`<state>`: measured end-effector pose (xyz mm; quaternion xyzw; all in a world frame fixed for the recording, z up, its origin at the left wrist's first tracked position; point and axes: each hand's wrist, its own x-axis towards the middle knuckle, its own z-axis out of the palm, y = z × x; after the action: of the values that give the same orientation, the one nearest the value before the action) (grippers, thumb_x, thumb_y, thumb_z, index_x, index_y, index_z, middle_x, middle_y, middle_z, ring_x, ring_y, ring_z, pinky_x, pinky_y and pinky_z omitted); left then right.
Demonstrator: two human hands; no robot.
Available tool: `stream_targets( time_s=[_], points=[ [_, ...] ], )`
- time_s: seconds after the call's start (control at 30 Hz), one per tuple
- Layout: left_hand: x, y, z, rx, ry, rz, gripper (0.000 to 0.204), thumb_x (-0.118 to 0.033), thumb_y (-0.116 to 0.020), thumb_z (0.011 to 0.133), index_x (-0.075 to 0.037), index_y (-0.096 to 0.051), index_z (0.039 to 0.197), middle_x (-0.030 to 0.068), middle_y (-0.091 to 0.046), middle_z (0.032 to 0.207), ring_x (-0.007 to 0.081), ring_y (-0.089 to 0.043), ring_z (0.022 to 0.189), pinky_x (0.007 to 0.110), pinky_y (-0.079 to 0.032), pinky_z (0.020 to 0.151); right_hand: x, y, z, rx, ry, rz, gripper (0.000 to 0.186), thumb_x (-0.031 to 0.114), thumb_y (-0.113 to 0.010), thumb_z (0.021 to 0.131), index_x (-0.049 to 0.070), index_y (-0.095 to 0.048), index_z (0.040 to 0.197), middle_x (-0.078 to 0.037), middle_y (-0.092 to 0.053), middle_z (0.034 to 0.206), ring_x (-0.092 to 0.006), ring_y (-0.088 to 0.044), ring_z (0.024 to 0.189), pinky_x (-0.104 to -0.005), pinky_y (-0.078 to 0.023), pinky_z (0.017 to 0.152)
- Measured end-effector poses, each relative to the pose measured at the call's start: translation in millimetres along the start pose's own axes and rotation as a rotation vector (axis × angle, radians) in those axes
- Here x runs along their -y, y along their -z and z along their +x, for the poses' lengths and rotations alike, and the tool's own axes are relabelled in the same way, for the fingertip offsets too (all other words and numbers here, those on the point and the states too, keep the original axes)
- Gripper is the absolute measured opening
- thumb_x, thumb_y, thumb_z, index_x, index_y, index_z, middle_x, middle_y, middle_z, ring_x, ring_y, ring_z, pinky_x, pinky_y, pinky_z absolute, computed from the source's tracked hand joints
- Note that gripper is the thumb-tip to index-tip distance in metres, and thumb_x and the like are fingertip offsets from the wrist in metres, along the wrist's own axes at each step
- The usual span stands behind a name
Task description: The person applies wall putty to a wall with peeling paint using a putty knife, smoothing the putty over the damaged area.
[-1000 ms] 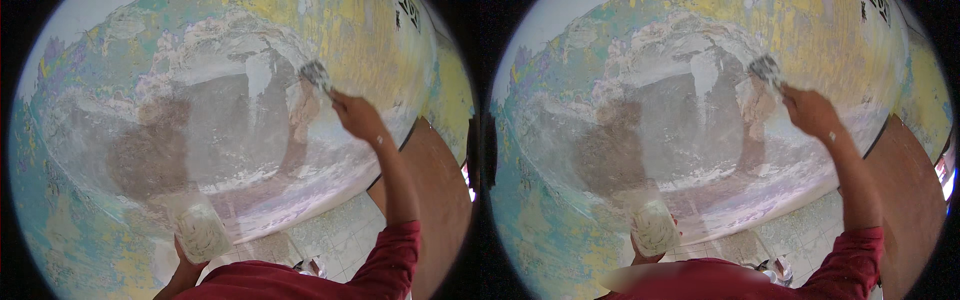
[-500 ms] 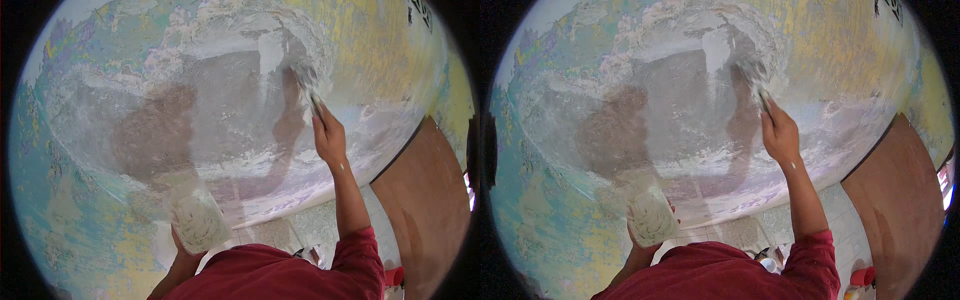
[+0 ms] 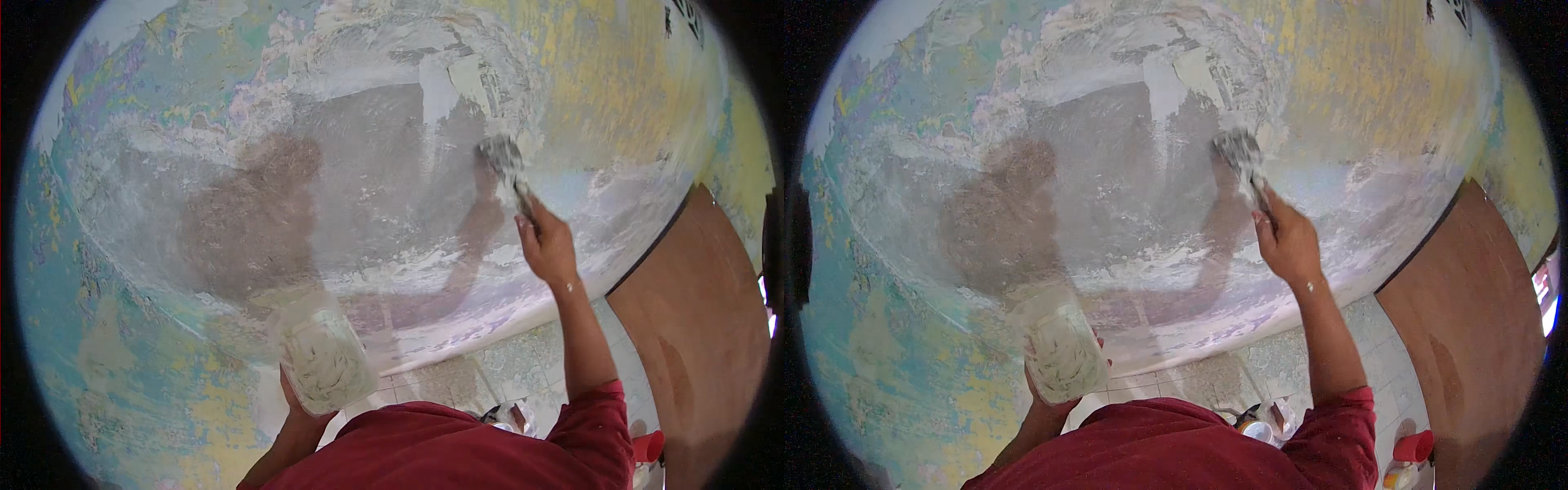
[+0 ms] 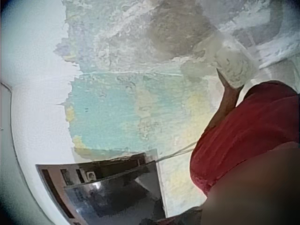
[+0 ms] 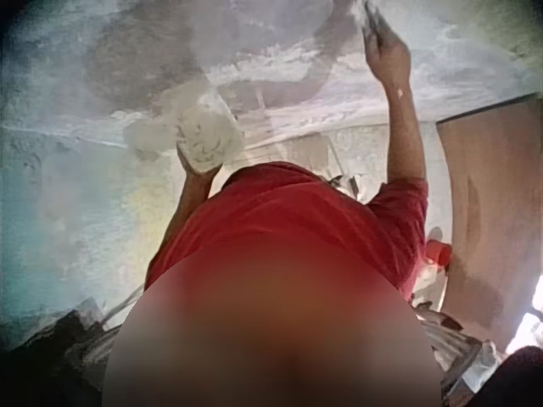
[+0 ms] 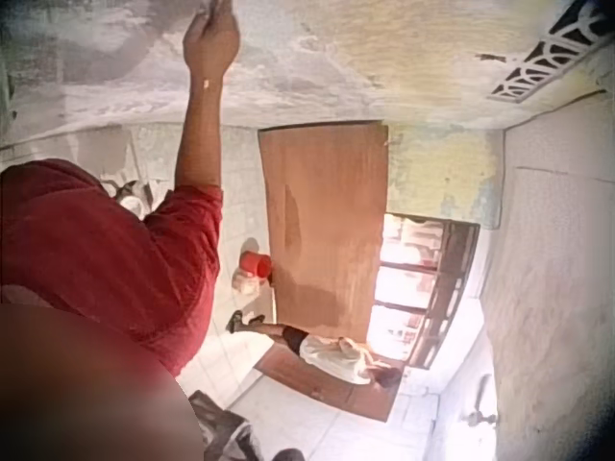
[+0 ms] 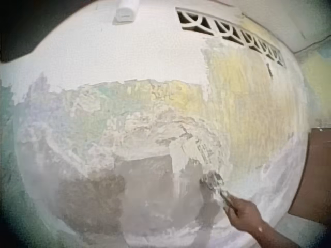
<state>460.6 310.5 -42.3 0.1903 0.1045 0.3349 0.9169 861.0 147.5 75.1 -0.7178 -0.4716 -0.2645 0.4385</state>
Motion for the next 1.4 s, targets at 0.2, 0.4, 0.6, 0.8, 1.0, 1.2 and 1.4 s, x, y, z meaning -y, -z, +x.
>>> stream_targets(
  time_s=[0.2, 0.4, 0.6, 0.8, 1.0, 1.2, 1.4],
  points=[
    [6.5, -18.2, 4.6, 0.016, 0.034, 0.027, 0.082, -0.069, -0.049, 0.092, -0.013, -0.039, 0.151, 0.0239, -0.049, 0.141, 0.0445, -0.05, 0.129, 0.068, -0.045, 0.1, 95.6, 60.4, 113.2, -0.008, 0.191, -0.183, 0.04, 0.026, -0.058, 0.097, 0.009, -0.062, 0.133, -0.023, -0.071, 0.095, -0.0416, -0.069, 0.087, -0.0476, -0.055, 0.077],
    [5.9, -19.2, 2.4, 0.072, 0.057, -0.005, 0.082, -0.069, -0.05, 0.092, -0.013, -0.039, 0.151, 0.0249, -0.049, 0.142, 0.0442, -0.05, 0.129, 0.068, -0.044, 0.101, 57.3, 59.5, 94.7, 0.243, 0.011, -0.391, 0.038, 0.025, -0.059, 0.096, 0.013, -0.064, 0.132, -0.023, -0.071, 0.089, -0.0417, -0.069, 0.081, -0.0504, -0.055, 0.074],
    [1.2, -11.9, 4.8, 0.094, 0.031, 0.0, 0.081, -0.068, -0.05, 0.092, -0.013, -0.039, 0.151, 0.0254, -0.049, 0.141, 0.0446, -0.05, 0.128, 0.069, -0.044, 0.101, 49.9, 74.8, 47.7, 0.285, -0.092, -0.238, 0.039, 0.026, -0.062, 0.095, 0.007, -0.065, 0.129, -0.024, -0.07, 0.085, -0.0428, -0.068, 0.081, -0.0486, -0.054, 0.074],
    [1.4, -15.0, 4.7, 0.06, 0.05, -0.059, 0.082, -0.07, -0.048, 0.092, -0.013, -0.04, 0.15, 0.0254, -0.05, 0.14, 0.0458, -0.051, 0.127, 0.069, -0.043, 0.1, 98.3, 68.9, 128.7, 0.009, 0.249, -0.294, 0.037, 0.027, -0.057, 0.098, 0.007, -0.065, 0.129, -0.025, -0.07, 0.085, -0.0436, -0.068, 0.08, -0.0487, -0.054, 0.074],
    [-1.6, -13.6, 0.9, 0.089, 0.031, -0.038, 0.082, -0.069, -0.049, 0.092, -0.012, -0.039, 0.151, 0.0258, -0.05, 0.14, 0.0457, -0.051, 0.127, 0.069, -0.045, 0.1, 8.1, 28.7, 62.2, 0.139, 0.075, -0.316, 0.04, 0.024, -0.061, 0.097, 0.012, -0.063, 0.135, -0.024, -0.069, 0.087, -0.0417, -0.068, 0.081, -0.0477, -0.054, 0.073],
    [-4.9, 2.2, -3.2, 0.056, 0.012, -0.041, 0.083, -0.068, -0.051, 0.091, -0.011, -0.039, 0.15, 0.0254, -0.05, 0.14, 0.0455, -0.049, 0.128, 0.068, -0.046, 0.099, 35.4, 72.7, 56.8, 0.079, 0.013, -0.119, 0.041, 0.024, -0.063, 0.097, 0.004, -0.062, 0.132, -0.025, -0.066, 0.078, -0.0337, -0.069, 0.07, -0.0399, -0.053, 0.07],
    [1.4, -4.6, -2.1, 0.049, 0.032, -0.088, 0.082, -0.068, -0.051, 0.091, -0.013, -0.04, 0.15, 0.0249, -0.05, 0.14, 0.0459, -0.05, 0.129, 0.069, -0.043, 0.101, 102.6, 76.3, 131.6, 0.055, 0.091, -0.196, 0.044, 0.032, -0.059, 0.098, 0.007, -0.061, 0.134, -0.025, -0.068, 0.082, -0.043, -0.067, 0.075, -0.0454, -0.053, 0.072]
  ],
)
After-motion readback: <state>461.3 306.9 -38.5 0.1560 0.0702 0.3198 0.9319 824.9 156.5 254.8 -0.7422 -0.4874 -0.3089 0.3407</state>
